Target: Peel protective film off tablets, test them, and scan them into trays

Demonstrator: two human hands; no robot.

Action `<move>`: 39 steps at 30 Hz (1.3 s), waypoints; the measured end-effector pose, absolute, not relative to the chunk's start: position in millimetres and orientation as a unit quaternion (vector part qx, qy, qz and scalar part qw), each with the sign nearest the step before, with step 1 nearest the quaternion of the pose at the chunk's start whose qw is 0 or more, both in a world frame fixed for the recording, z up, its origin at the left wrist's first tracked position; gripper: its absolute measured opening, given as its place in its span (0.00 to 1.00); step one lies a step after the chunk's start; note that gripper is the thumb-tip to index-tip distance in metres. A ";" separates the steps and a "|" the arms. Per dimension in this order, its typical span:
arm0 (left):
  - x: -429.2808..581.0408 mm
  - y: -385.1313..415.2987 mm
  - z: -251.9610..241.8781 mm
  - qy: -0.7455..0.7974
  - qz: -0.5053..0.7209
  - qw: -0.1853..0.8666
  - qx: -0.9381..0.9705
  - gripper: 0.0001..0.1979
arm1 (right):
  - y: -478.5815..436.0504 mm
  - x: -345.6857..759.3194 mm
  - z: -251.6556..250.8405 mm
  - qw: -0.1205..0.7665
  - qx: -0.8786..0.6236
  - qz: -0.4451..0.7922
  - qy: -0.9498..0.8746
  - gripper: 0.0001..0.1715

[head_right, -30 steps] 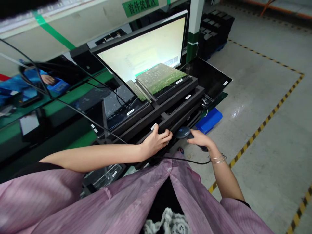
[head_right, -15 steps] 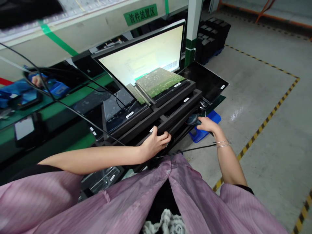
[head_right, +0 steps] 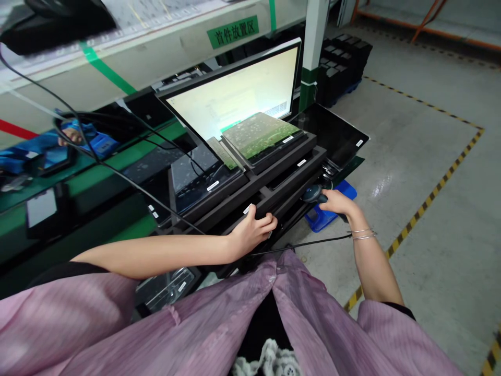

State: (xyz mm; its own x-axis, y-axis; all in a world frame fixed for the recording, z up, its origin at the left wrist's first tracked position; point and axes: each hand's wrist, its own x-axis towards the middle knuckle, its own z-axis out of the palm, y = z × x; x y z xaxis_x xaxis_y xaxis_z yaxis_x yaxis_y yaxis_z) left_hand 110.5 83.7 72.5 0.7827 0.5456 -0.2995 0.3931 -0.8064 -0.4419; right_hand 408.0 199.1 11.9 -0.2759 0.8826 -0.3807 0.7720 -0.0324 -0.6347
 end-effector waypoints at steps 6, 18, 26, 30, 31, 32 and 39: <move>110.7 81.4 68.9 -0.256 0.189 0.182 -0.930 0.12 | 168.3 413.3 -1.5 0.235 -0.606 0.502 -0.571 0.15; 110.3 85.7 73.9 -0.216 0.236 0.180 -0.930 0.15 | 65.2 294.0 -90.6 0.509 -0.493 0.668 -0.230 0.24; 112.2 85.6 75.4 -0.189 0.276 0.209 -0.919 0.17 | 73.6 286.3 -91.0 0.537 -0.472 0.678 -0.170 0.27; 113.8 90.4 69.3 -0.175 0.294 0.193 -0.919 0.17 | 76.3 282.3 -80.6 0.540 -0.445 0.694 -0.167 0.29; 113.4 91.8 68.1 -0.169 0.301 0.186 -0.920 0.17 | 77.4 280.8 -77.6 0.543 -0.437 0.698 -0.163 0.30; 112.6 93.0 67.2 -0.165 0.308 0.178 -0.920 0.17 | 78.5 279.1 -74.8 0.546 -0.428 0.702 -0.158 0.31; 101.5 96.7 63.7 -0.162 0.289 0.148 -0.932 0.24 | 80.6 274.8 -68.8 0.570 -0.375 0.719 -0.131 0.32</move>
